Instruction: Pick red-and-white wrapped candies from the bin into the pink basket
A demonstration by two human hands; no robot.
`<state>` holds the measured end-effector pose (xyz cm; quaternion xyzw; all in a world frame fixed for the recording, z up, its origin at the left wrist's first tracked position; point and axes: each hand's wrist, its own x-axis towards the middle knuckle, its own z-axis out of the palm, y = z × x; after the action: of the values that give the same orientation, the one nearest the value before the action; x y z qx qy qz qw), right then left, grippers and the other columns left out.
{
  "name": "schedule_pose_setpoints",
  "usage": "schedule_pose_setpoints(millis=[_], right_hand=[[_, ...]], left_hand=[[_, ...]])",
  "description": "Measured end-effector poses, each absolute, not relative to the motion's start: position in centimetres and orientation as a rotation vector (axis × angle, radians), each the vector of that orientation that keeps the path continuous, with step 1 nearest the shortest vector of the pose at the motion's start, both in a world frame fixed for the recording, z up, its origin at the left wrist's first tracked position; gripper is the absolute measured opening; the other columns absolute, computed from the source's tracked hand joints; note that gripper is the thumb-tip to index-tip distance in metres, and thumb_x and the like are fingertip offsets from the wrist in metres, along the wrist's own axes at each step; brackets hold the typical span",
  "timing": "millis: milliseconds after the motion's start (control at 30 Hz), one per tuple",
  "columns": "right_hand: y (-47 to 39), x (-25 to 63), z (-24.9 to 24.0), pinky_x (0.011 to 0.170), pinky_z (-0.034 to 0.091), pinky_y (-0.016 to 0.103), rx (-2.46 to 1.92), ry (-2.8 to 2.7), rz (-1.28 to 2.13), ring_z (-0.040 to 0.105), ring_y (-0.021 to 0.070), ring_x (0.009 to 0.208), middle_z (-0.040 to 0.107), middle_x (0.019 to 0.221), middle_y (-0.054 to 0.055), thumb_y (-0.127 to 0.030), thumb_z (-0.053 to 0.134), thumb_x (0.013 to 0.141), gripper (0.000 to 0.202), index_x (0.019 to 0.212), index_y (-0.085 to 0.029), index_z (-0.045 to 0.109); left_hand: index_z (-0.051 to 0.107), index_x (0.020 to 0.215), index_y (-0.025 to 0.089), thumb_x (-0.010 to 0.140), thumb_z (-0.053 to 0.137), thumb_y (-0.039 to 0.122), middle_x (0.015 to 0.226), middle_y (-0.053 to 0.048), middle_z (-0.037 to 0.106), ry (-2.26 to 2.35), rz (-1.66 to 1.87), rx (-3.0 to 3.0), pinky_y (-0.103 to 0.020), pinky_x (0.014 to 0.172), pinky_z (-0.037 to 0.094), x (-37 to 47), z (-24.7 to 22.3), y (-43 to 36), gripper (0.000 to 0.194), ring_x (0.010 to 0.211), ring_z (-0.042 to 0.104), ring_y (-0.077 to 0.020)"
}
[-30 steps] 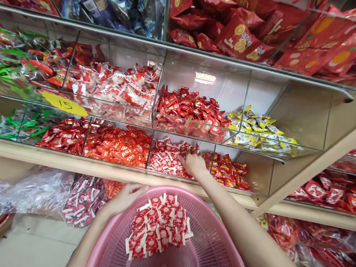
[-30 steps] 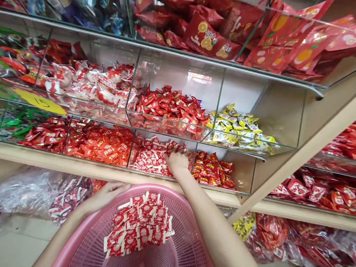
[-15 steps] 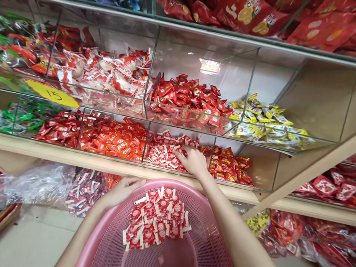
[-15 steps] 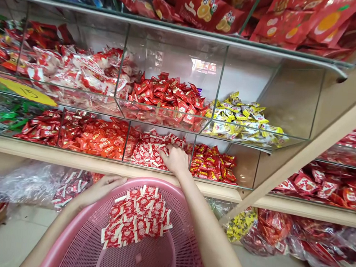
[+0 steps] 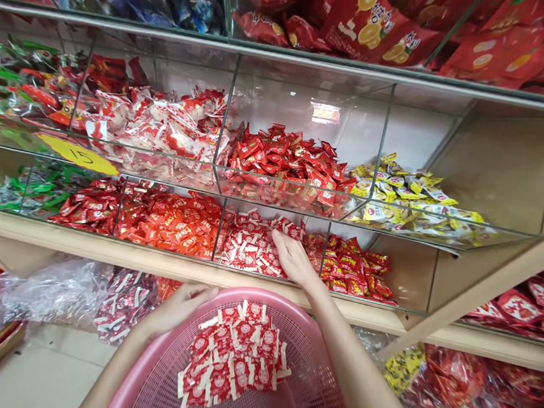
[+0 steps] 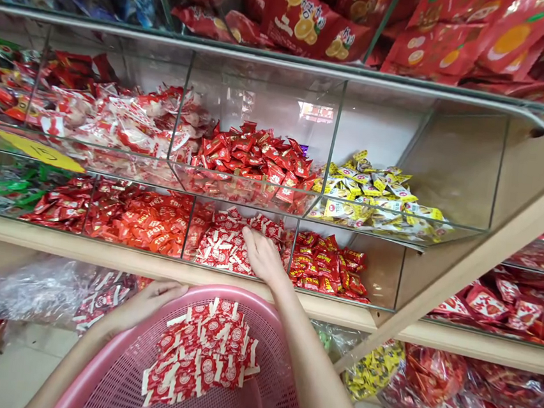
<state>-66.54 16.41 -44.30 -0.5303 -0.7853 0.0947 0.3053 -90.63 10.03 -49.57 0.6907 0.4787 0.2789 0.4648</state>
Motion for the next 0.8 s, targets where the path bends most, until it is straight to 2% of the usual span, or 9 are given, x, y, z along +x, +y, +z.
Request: schedule_pose_setpoints(millis=[267, 333, 467, 633, 733, 800], right_hand=[[16.6, -66.4, -44.8, 0.062, 0.032, 0.022, -1.5, -2.044, 0.11, 0.054, 0.0155, 0.067, 0.059, 0.07, 0.005, -0.045, 0.013, 0.089, 0.052, 0.072, -0.019, 0.054], [16.7, -66.4, -44.9, 0.063, 0.033, 0.022, -1.518, -1.986, 0.067, 0.056, 0.0164, 0.07, 0.061, 0.074, 0.006, -0.04, 0.014, 0.089, 0.049, 0.078, -0.019, 0.056], [17.0, -66.0, -44.6, 0.073, 0.036, 0.021, -1.476, -2.008, 0.083, 0.056, 0.0149, 0.086, 0.062, 0.096, 0.005, -0.021, 0.025, 0.086, 0.033, 0.101, -0.019, 0.054], [16.9, -64.7, -42.8, 0.084, 0.035, 0.02, -1.38, -2.407, 0.102, 0.051, 0.0133, 0.101, 0.058, 0.11, 0.002, 0.0, 0.034, 0.07, 0.049, 0.109, -0.022, 0.054], [16.9, -64.4, -41.5, 0.086, 0.034, 0.021, -1.367, -2.556, 0.088, 0.049, 0.014, 0.104, 0.056, 0.113, 0.001, 0.002, 0.037, 0.067, 0.053, 0.11, -0.024, 0.054], [16.9, -64.6, -40.8, 0.085, 0.035, 0.023, -1.433, -2.579, 0.057, 0.05, 0.0152, 0.103, 0.057, 0.111, 0.002, -0.001, 0.038, 0.071, 0.047, 0.108, -0.024, 0.056]], left_hand=[[0.065, 0.094, 0.017, 0.077, 0.041, 0.05, 0.088, -0.002, 0.067, 1.183, 0.691, 1.694, -0.027, 0.074, 0.04, -90.6, -49.5, 9.9, 0.044, 0.083, 0.055, -0.0216], [0.064, 0.095, 0.016, 0.077, 0.041, 0.049, 0.089, -0.002, 0.066, 1.175, 0.69, 1.705, -0.028, 0.076, 0.039, -90.7, -49.5, 9.9, 0.044, 0.085, 0.055, -0.0215], [0.063, 0.099, 0.015, 0.08, 0.041, 0.046, 0.093, -0.003, 0.066, 1.144, 0.705, 1.704, -0.028, 0.081, 0.039, -90.8, -49.7, 10.0, 0.043, 0.089, 0.055, -0.0203], [0.063, 0.1, 0.015, 0.08, 0.042, 0.045, 0.098, -0.002, 0.065, 1.151, 0.717, 1.701, -0.028, 0.085, 0.037, -90.8, -50.0, 10.1, 0.041, 0.094, 0.055, -0.0203], [0.062, 0.101, 0.015, 0.08, 0.042, 0.045, 0.098, -0.002, 0.065, 1.142, 0.72, 1.708, -0.028, 0.084, 0.038, -90.8, -50.1, 10.1, 0.041, 0.093, 0.055, -0.0203], [0.061, 0.102, 0.015, 0.08, 0.042, 0.045, 0.097, -0.002, 0.065, 1.136, 0.724, 1.711, -0.029, 0.084, 0.038, -90.8, -50.1, 10.1, 0.042, 0.092, 0.055, -0.0203]])
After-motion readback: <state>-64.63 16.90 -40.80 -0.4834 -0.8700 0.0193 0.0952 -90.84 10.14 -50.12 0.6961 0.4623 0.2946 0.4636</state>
